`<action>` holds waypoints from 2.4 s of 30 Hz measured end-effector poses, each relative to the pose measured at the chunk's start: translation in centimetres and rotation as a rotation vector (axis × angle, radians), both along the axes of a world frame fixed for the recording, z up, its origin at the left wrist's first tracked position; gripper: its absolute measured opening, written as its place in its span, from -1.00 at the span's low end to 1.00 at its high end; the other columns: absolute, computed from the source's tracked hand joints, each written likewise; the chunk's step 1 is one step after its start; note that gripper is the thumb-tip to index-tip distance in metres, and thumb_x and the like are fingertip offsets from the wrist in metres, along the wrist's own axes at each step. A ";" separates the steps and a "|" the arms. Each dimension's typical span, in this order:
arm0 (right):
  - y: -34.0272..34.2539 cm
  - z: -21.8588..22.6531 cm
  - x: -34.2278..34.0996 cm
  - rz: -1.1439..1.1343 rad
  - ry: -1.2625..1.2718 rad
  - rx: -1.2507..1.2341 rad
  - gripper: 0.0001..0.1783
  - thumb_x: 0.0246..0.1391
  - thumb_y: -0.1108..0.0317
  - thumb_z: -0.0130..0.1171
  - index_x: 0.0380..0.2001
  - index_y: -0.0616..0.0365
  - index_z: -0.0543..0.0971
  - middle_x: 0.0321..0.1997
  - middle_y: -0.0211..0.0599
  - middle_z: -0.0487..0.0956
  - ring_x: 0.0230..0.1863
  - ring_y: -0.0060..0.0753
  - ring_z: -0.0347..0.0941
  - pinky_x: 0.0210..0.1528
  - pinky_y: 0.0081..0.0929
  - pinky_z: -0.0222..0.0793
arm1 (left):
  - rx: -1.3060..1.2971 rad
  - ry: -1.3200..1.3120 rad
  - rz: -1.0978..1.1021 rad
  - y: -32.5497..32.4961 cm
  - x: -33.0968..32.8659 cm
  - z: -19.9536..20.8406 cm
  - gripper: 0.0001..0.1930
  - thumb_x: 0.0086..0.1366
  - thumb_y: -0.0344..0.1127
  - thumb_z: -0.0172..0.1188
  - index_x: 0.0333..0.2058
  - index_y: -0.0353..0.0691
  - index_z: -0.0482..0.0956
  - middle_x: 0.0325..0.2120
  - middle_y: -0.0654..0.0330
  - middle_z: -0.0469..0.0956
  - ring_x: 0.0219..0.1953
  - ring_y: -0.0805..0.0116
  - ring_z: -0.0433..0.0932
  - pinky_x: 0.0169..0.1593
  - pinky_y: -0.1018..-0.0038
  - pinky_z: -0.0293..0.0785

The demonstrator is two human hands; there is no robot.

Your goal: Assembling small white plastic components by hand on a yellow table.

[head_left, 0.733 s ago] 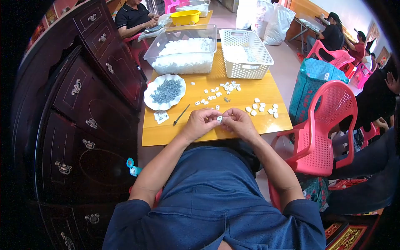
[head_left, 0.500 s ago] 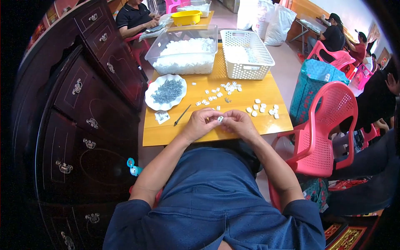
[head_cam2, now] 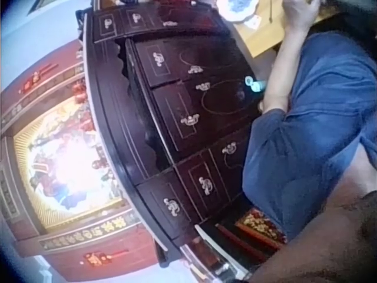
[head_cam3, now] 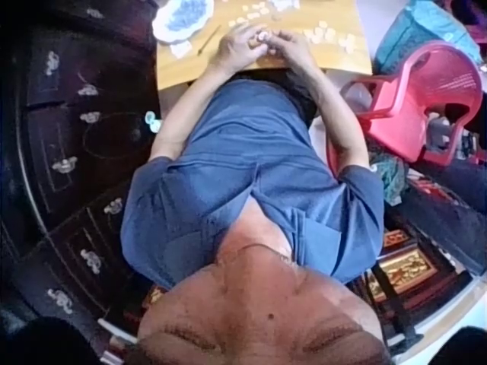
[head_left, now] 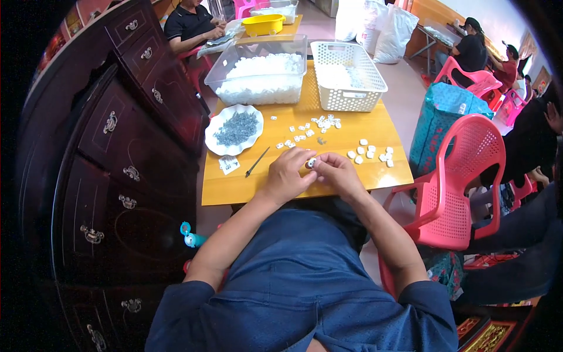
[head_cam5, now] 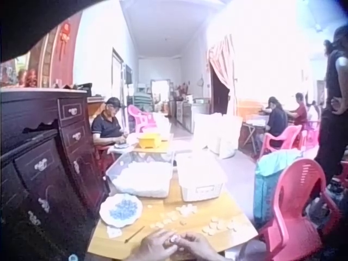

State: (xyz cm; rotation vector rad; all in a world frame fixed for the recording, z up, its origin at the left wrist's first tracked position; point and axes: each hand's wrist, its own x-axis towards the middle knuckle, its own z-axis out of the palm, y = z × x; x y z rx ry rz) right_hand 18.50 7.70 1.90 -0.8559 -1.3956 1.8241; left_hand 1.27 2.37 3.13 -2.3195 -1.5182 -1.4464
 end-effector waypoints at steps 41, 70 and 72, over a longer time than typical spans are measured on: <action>2.3 -1.0 2.3 -0.091 -0.309 0.236 -0.69 0.21 0.19 0.15 -0.34 0.26 0.64 -0.47 -0.35 0.61 -0.41 -0.57 0.51 -0.32 -0.52 0.44 | -0.128 0.021 -0.025 -0.9 -0.5 -0.3 -0.66 0.14 -0.32 0.35 -0.09 -0.27 0.64 -0.32 0.07 0.64 -0.34 0.14 0.63 -0.23 0.34 0.57; 1.7 -2.0 10.7 -0.645 -0.693 1.205 -0.93 0.13 0.40 0.25 -0.37 0.13 0.57 -0.46 -0.21 0.53 -0.36 -0.12 0.48 -0.26 -0.26 0.39 | -0.059 0.550 -0.158 -4.2 -2.8 -2.1 -0.43 0.02 -0.27 0.39 0.05 -0.18 0.47 -0.07 0.12 0.45 -0.01 0.11 0.46 0.04 0.25 0.43; 1.5 -2.2 10.6 -0.659 -0.697 1.226 -0.93 0.12 0.40 0.25 -0.38 0.12 0.57 -0.46 -0.21 0.53 -0.36 -0.12 0.48 -0.26 -0.25 0.39 | -0.033 0.571 -0.146 -4.3 -2.8 -2.1 -0.47 0.05 -0.32 0.35 0.05 -0.18 0.47 -0.08 0.12 0.45 -0.01 0.12 0.46 0.05 0.25 0.42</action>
